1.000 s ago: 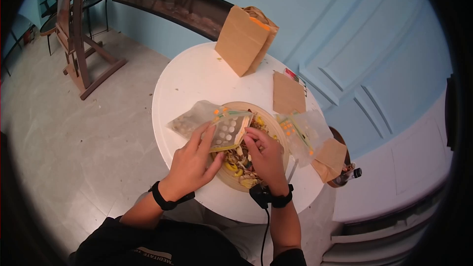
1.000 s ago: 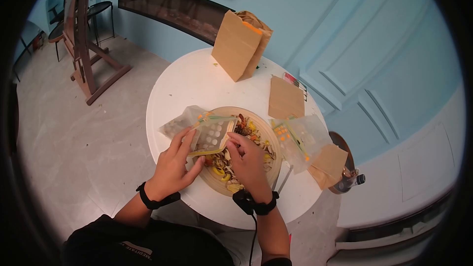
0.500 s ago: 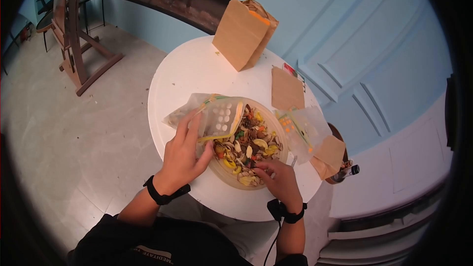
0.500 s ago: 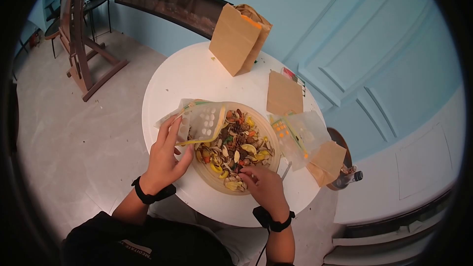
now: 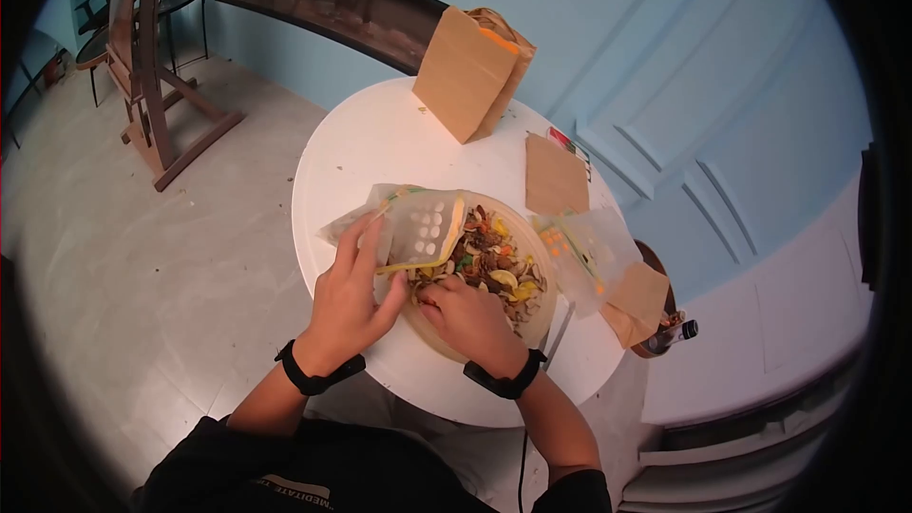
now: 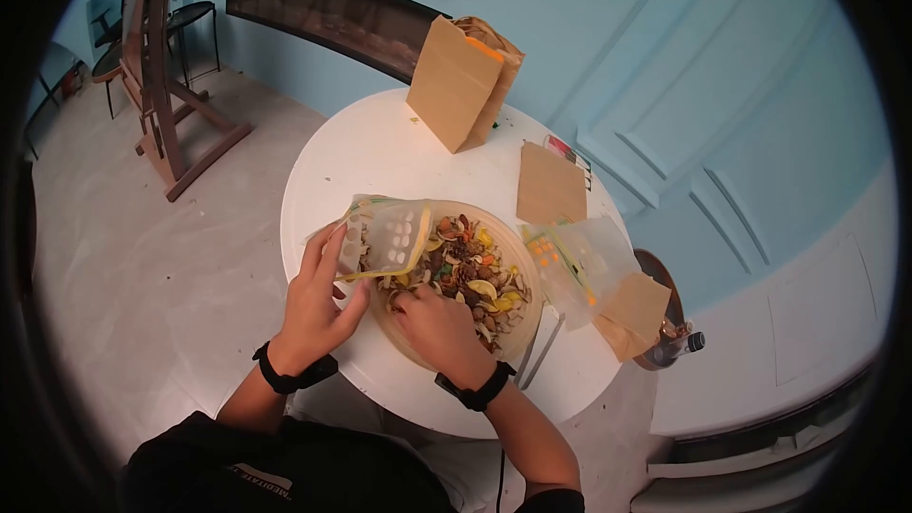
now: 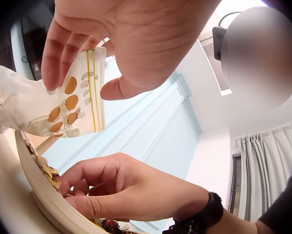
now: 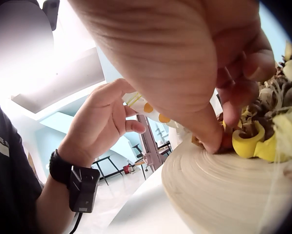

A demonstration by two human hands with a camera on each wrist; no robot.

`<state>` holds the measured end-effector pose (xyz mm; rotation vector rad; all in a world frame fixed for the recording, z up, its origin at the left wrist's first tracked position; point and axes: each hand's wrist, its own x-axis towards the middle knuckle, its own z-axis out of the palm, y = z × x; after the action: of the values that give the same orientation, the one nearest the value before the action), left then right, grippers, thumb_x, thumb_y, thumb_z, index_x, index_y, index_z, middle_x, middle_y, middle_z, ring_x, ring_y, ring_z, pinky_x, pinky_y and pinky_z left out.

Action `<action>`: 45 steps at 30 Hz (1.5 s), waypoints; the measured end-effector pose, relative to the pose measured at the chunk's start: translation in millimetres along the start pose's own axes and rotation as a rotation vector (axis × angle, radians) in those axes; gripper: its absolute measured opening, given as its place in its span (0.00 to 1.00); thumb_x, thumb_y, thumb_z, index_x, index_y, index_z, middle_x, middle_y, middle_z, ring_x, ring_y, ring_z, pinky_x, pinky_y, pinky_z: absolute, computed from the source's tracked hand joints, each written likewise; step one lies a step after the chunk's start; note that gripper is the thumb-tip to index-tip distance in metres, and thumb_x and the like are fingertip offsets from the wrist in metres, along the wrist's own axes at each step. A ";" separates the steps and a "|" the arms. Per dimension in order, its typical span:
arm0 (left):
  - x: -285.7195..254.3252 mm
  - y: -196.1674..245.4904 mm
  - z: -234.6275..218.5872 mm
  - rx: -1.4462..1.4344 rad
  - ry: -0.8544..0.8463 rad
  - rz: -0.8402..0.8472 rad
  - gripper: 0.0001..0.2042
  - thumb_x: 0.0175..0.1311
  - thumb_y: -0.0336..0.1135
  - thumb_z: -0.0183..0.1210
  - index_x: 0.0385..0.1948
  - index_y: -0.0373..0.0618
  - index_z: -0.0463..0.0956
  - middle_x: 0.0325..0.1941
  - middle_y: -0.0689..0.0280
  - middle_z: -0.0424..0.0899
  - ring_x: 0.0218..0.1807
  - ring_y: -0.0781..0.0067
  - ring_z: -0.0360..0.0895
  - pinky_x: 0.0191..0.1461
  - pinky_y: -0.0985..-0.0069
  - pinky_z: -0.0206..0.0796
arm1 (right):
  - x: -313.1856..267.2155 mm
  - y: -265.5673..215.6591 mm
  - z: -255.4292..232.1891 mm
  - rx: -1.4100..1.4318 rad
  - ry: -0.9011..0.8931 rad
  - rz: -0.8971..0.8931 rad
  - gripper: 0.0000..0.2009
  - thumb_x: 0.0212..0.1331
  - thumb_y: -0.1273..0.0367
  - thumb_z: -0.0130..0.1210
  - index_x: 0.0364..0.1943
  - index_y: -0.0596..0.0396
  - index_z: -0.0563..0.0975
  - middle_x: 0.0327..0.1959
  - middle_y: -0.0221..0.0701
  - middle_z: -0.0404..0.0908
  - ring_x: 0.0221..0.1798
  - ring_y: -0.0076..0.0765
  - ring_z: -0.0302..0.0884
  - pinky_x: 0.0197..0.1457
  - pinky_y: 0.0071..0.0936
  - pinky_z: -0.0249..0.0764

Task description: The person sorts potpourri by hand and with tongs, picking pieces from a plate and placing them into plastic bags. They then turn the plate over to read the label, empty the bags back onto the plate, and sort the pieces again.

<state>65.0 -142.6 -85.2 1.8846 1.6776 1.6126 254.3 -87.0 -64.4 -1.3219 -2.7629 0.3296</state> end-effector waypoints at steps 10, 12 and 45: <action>3.1 -5.2 0.6 -0.003 0.017 0.033 0.35 0.58 0.29 0.64 0.70 0.34 0.62 0.69 0.48 0.68 0.42 0.59 0.84 0.33 0.74 0.79 | -10.1 32.8 -5.1 0.503 0.034 0.105 0.09 0.65 0.66 0.61 0.41 0.56 0.83 0.36 0.34 0.81 0.34 0.36 0.80 0.39 0.32 0.76; 3.6 -2.9 1.4 -0.008 0.000 0.017 0.32 0.60 0.31 0.63 0.67 0.33 0.63 0.68 0.47 0.69 0.42 0.52 0.84 0.37 0.66 0.79 | -13.2 34.6 -9.1 0.608 0.061 0.131 0.09 0.65 0.67 0.62 0.41 0.58 0.82 0.35 0.32 0.80 0.32 0.30 0.78 0.39 0.28 0.76; 6.8 -9.5 -9.6 -0.039 0.042 -0.065 0.36 0.60 0.29 0.63 0.71 0.34 0.59 0.69 0.48 0.67 0.44 0.62 0.84 0.34 0.75 0.79 | 31.0 52.0 8.8 0.343 0.165 0.051 0.08 0.60 0.72 0.63 0.42 0.55 0.83 0.39 0.40 0.83 0.39 0.45 0.82 0.44 0.38 0.78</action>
<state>50.5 -138.7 -83.8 1.7711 1.6931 1.6581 273.2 -32.7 -85.5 -1.2689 -2.4055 0.6333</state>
